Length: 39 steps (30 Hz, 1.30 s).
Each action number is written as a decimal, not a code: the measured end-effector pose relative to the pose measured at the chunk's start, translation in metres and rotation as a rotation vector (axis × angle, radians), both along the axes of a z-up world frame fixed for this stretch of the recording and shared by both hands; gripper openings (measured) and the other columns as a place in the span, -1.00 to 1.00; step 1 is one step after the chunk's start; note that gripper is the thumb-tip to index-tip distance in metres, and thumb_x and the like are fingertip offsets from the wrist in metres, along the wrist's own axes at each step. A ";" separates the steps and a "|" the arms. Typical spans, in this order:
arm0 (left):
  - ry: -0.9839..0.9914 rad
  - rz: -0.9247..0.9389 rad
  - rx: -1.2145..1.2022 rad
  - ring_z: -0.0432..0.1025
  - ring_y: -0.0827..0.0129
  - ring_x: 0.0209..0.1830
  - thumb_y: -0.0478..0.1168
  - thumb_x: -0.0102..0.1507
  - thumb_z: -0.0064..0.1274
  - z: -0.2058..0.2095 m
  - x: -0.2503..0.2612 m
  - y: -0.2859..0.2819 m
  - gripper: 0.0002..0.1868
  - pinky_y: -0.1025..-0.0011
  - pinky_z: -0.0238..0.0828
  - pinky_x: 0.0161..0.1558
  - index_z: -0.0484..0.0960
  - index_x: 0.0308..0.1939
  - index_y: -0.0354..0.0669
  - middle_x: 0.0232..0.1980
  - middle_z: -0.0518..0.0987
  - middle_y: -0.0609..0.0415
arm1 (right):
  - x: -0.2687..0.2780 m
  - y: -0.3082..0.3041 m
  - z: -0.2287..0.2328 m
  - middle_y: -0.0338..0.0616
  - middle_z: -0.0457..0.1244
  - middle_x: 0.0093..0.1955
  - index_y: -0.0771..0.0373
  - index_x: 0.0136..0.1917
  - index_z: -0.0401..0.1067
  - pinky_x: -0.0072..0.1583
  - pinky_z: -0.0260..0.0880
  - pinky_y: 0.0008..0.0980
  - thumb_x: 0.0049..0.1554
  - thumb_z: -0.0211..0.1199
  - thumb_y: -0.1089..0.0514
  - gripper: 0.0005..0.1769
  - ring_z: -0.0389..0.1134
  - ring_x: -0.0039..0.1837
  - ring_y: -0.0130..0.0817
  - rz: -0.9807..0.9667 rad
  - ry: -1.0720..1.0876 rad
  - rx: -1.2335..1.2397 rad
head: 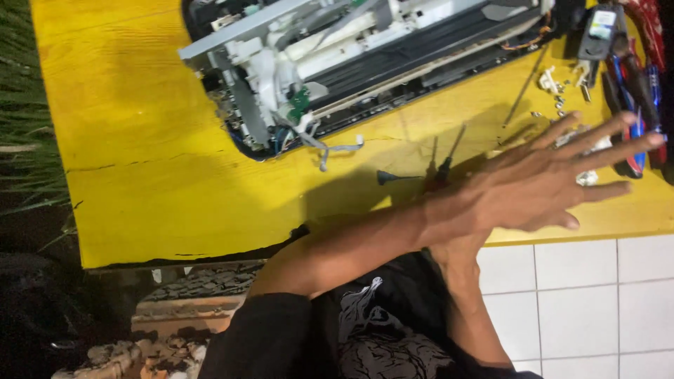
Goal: The person uses a screwdriver to tighten screws on the internal components of a disassembled electronic device. They manipulate wires and small parts within the device's chassis while working on a yellow table.
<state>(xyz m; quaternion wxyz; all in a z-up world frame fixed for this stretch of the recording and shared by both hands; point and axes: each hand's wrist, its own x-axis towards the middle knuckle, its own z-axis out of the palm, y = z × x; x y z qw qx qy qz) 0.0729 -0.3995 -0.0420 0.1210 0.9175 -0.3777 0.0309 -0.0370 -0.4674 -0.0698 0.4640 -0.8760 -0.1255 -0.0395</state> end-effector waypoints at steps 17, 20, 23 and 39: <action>-0.502 0.846 -0.748 0.55 0.07 -0.27 -0.36 0.33 0.02 0.075 -0.192 0.279 -0.88 0.21 0.50 -0.19 0.61 -0.19 -0.40 -0.21 0.65 -0.15 | 0.005 0.057 0.078 0.10 0.38 0.06 0.45 0.12 0.37 0.21 0.43 -0.29 0.29 0.38 0.29 -0.75 0.44 0.12 -0.15 0.233 -0.106 0.003; -0.481 0.863 -0.716 0.56 -0.01 -0.17 -0.34 0.38 -0.02 0.085 -0.191 0.298 -0.81 0.19 0.48 -0.13 0.61 -0.11 -0.49 -0.15 0.65 -0.24 | 0.016 0.074 0.097 0.09 0.40 0.01 0.49 0.10 0.45 0.07 0.37 -0.26 0.31 0.34 0.16 -0.71 0.39 -0.01 -0.15 0.390 -0.340 -0.146; -0.460 0.782 -0.679 0.55 0.04 -0.12 -0.34 0.38 0.02 0.081 -0.185 0.311 -0.81 0.21 0.50 -0.08 0.64 -0.04 -0.45 -0.13 0.67 -0.22 | 0.020 0.097 0.131 0.20 0.36 0.00 0.57 0.13 0.52 0.04 0.31 -0.16 0.35 0.28 0.18 -0.69 0.33 -0.02 -0.03 0.497 -0.510 -0.162; -0.293 0.495 -0.610 0.32 -0.01 -0.02 -0.40 0.26 0.42 0.096 -0.140 0.345 -0.78 0.15 0.35 -0.04 0.69 -0.11 -0.45 -0.06 0.59 -0.10 | 0.066 0.222 0.173 -0.23 0.28 -0.09 0.19 0.07 0.46 0.18 0.13 -0.19 0.47 0.29 0.28 -0.92 0.21 0.11 -0.17 0.650 -1.046 -0.485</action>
